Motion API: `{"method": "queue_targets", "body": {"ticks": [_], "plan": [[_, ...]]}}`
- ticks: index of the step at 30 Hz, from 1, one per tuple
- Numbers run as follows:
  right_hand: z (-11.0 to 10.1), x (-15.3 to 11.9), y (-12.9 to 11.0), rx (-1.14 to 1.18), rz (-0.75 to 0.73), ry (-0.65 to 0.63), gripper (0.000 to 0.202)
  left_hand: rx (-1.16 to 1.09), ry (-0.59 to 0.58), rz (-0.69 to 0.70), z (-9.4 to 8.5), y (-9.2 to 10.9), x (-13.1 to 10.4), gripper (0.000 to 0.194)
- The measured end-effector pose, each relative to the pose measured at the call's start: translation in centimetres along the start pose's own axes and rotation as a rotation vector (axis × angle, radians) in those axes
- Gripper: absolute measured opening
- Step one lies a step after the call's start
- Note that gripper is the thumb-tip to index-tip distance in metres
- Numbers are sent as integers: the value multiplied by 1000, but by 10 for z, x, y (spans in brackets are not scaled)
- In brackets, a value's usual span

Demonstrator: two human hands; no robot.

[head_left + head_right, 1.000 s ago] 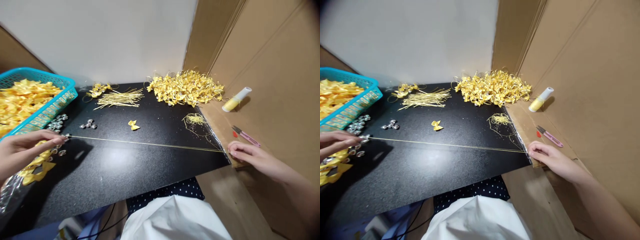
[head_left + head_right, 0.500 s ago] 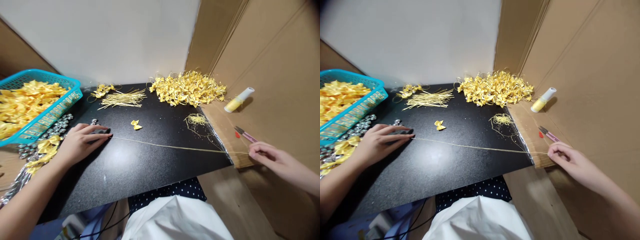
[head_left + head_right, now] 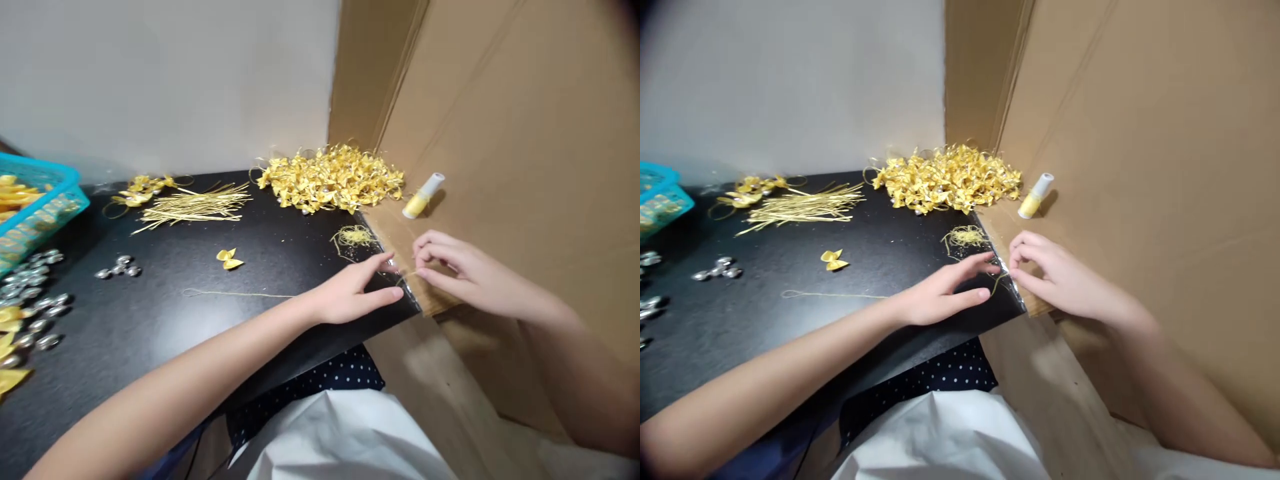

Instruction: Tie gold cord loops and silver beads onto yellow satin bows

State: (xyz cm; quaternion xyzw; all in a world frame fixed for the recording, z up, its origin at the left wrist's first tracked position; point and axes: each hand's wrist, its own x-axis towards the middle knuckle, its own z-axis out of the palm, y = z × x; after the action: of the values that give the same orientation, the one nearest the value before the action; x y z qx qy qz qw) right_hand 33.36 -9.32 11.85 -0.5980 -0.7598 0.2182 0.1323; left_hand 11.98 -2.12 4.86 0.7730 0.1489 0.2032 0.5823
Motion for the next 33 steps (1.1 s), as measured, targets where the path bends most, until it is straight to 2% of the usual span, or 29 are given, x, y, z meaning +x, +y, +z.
{"method": "queue_targets", "body": {"ticks": [3,6,9,10,12,14,16,18,21,26,33], "plan": [[5,-7,14,64,42,-1,26,-250,-114,-103,28,-21,29,44],[14,-19,32,103,93,0,24,-252,-42,-142,41,-32,35,41],[25,-28,51,118,108,14,21,-228,57,-153,46,-36,33,36],[29,-30,58,125,116,56,19,-228,76,-163,47,-36,33,35],[37,-33,74,84,158,222,19,-233,107,-182,48,-37,33,34],[44,-34,90,-72,232,400,26,-247,135,-197,49,-37,33,32],[51,-35,103,-269,316,487,35,-279,170,-217,49,-35,34,31],[56,-34,111,-398,388,501,40,-317,206,-253,49,-33,33,31],[59,-31,116,-462,445,518,36,-348,236,-304,47,-29,32,31],[60,-28,118,-454,432,508,30,-423,279,-319,46,-29,31,27],[62,-24,123,-504,428,496,36,-540,328,-367,48,-33,31,29]]}}
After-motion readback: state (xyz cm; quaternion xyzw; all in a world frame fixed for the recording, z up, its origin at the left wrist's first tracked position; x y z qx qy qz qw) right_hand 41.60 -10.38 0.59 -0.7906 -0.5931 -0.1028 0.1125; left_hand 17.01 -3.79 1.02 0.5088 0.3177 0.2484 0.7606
